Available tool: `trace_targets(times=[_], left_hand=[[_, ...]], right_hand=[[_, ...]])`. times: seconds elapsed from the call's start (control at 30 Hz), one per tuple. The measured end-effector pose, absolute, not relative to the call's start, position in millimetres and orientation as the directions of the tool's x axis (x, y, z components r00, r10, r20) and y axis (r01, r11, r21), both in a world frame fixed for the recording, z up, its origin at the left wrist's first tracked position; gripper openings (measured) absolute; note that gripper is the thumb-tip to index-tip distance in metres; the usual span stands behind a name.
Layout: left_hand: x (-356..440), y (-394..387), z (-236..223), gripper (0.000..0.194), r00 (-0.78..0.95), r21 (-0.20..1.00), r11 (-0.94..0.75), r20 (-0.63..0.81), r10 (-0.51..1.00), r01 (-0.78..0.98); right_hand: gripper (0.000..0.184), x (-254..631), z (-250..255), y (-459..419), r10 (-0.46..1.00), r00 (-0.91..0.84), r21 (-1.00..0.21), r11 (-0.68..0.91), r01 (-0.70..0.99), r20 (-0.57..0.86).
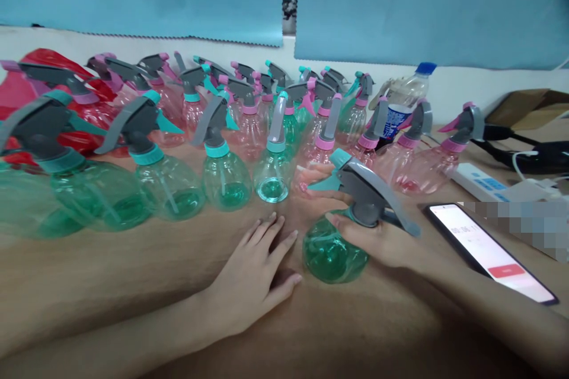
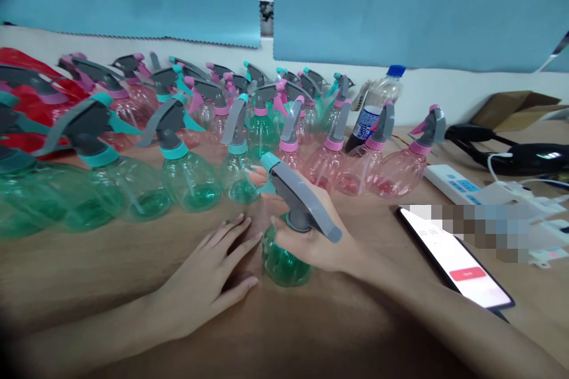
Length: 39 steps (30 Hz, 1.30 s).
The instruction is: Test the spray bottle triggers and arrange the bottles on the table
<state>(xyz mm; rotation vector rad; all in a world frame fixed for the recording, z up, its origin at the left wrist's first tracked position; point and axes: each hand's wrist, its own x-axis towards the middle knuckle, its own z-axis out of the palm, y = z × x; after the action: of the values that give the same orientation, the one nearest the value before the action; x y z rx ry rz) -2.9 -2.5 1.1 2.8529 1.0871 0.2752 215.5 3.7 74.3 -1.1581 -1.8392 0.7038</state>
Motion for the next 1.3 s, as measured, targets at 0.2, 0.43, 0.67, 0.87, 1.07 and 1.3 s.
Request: trace_targets(times=[0.2, 0.43, 0.67, 0.87, 1.07, 1.3], left_hand=[[-2.6, -2.8, 2.8, 0.059, 0.728, 0.134, -0.739, 0.127, 0.674, 0.66], [-3.7, -2.3, -1.6, 0.06, 0.73, 0.136, -0.745, 0.149, 0.667, 0.653], [-3.9, -2.0, 0.5, 0.059, 0.73, 0.136, -0.746, 0.151, 0.666, 0.652], [-4.0, -2.4, -0.3, 0.06, 0.731, 0.13, -0.745, 0.145, 0.667, 0.654], [-3.1, -2.2, -0.2, 0.059, 0.729, 0.138, -0.743, 0.147, 0.669, 0.654], [-3.5, -2.2, -0.4, 0.059, 0.731, 0.146, -0.746, 0.15, 0.665, 0.649]], right_hand=[[0.063, 214.4, 75.5, 4.3, 0.889, -0.294, -0.852, 0.434, 0.292, 0.352], [0.064, 214.0, 68.9, 7.1, 0.891, -0.272, -0.881, 0.423, 0.214, 0.362], [0.051, 216.9, 67.7, 5.9, 0.895, -0.286, -0.883, 0.411, 0.227, 0.343], [0.047, 215.6, 68.6, 7.0, 0.892, -0.278, -0.875, 0.423, 0.236, 0.356], [0.045, 213.8, 68.8, 6.6, 0.89, -0.279, -0.878, 0.425, 0.221, 0.361], [0.048, 212.3, 68.7, 6.2, 0.902, -0.266, -0.891, 0.4, 0.215, 0.341]])
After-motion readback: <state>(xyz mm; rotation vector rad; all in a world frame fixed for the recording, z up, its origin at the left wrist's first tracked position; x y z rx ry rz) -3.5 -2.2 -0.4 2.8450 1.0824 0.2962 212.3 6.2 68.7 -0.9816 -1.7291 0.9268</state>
